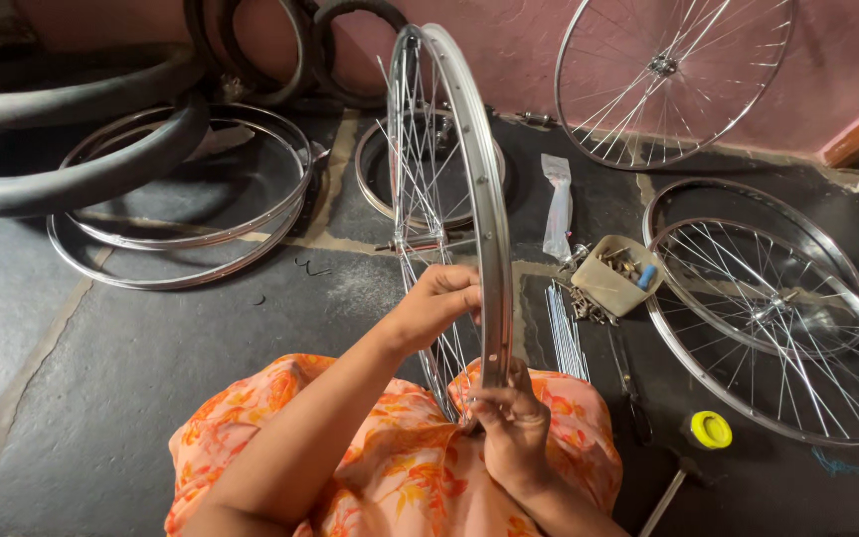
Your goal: The person assembles a bicycle wheel by inserting spokes into the rim and hub, then securing them with nipples. They rotate the wheel to access different spoke holes and tighten the connections by hand.
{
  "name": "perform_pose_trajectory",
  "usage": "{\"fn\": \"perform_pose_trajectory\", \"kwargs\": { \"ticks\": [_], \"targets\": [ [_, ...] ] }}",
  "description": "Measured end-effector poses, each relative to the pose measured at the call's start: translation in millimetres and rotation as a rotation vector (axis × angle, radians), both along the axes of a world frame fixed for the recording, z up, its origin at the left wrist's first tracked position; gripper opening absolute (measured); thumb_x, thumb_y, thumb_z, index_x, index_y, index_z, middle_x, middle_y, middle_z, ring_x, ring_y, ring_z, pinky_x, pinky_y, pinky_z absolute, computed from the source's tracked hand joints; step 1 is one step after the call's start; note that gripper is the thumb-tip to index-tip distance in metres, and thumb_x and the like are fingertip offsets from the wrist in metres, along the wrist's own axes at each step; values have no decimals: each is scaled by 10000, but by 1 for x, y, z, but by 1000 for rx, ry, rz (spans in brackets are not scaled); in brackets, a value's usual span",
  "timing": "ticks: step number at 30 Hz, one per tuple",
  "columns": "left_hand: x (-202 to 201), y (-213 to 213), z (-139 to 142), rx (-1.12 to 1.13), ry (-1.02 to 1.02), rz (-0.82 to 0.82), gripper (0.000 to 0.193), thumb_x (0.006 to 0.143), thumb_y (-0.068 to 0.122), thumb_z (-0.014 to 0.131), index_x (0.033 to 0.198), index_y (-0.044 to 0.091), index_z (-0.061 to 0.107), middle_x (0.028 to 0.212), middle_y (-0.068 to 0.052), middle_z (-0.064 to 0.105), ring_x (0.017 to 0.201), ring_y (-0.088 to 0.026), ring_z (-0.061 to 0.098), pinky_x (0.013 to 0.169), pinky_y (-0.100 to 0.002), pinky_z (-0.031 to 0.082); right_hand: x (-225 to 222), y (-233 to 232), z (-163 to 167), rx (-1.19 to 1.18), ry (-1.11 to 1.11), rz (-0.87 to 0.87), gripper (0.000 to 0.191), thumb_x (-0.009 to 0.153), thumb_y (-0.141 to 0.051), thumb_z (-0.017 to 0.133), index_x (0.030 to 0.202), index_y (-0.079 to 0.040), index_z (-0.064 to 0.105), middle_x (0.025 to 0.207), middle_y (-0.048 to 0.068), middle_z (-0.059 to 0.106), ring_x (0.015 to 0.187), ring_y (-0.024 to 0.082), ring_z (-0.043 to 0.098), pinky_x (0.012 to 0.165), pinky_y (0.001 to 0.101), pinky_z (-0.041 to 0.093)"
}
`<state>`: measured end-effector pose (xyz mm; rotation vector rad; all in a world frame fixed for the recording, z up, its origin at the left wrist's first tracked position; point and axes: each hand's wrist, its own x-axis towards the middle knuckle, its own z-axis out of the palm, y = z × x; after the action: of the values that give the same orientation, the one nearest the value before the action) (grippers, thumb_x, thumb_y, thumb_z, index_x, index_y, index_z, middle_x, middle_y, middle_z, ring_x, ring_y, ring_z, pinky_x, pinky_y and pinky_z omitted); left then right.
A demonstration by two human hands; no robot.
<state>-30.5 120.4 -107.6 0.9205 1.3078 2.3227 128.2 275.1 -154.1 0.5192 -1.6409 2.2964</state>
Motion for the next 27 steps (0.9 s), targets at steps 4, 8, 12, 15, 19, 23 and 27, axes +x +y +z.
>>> {"fn": "perform_pose_trajectory", "kwargs": {
  "ticks": [4, 8, 12, 15, 19, 23, 27],
  "targets": [
    [1, -5, 7, 64, -8, 5, 155, 1011, 157, 712, 1002, 5, 743, 959, -26, 715, 875, -111, 649, 828, -295, 537, -4, 2, -1, 70, -27, -9, 72, 959, -45, 718, 1021, -17, 742, 1221, 87, 577, 885, 144, 645, 717, 274, 575],
    [-4, -12, 17, 45, -17, 18, 136, 986, 150, 722, 1029, 21, 727, 1020, -26, 735, 954, -107, 669, 909, -297, 541, -15, 11, 32, 184, 0, -57, 66, 915, -24, 735, 979, -41, 744, 1327, 91, 563, 1143, 178, 585, 858, 300, 540],
    [-3, -13, 17, 81, -43, 13, 113, 984, 116, 740, 1033, 19, 712, 1039, -29, 730, 964, -113, 662, 904, -301, 530, -27, 29, 96, 422, 140, -418, 85, 886, -66, 733, 944, -128, 733, 1347, 27, 587, 1089, 173, 617, 746, 282, 558],
    [-3, -8, 15, 69, -74, 25, 110, 961, 117, 736, 1025, 33, 706, 1022, -36, 739, 959, -125, 679, 913, -309, 543, -39, 24, 139, 813, 515, -645, 170, 877, -37, 783, 1030, -80, 723, 1319, 89, 578, 1229, 280, 572, 1070, 393, 462],
    [-7, -4, 15, 90, -83, 11, 107, 971, 113, 736, 1033, 32, 702, 1017, -31, 730, 961, -125, 670, 902, -310, 537, -55, 1, 173, 991, 704, -716, 205, 833, -5, 798, 1016, -68, 730, 1265, 86, 607, 1194, 324, 559, 1038, 419, 463],
    [-7, -3, 15, 111, -64, 7, 113, 979, 112, 740, 1042, 27, 699, 1031, -25, 722, 981, -118, 658, 916, -303, 526, -56, -11, 184, 1131, 788, -810, 195, 853, 26, 794, 1023, -30, 715, 1261, 75, 623, 1188, 308, 582, 1027, 401, 480],
    [-8, -1, 14, 120, -76, 6, 145, 971, 128, 748, 1062, 25, 702, 1021, -26, 721, 975, -117, 657, 912, -301, 528, -55, -14, 181, 1222, 785, -853, 186, 875, 20, 789, 1038, -12, 707, 1255, 81, 622, 1187, 295, 595, 1029, 398, 488]
  ]
}}
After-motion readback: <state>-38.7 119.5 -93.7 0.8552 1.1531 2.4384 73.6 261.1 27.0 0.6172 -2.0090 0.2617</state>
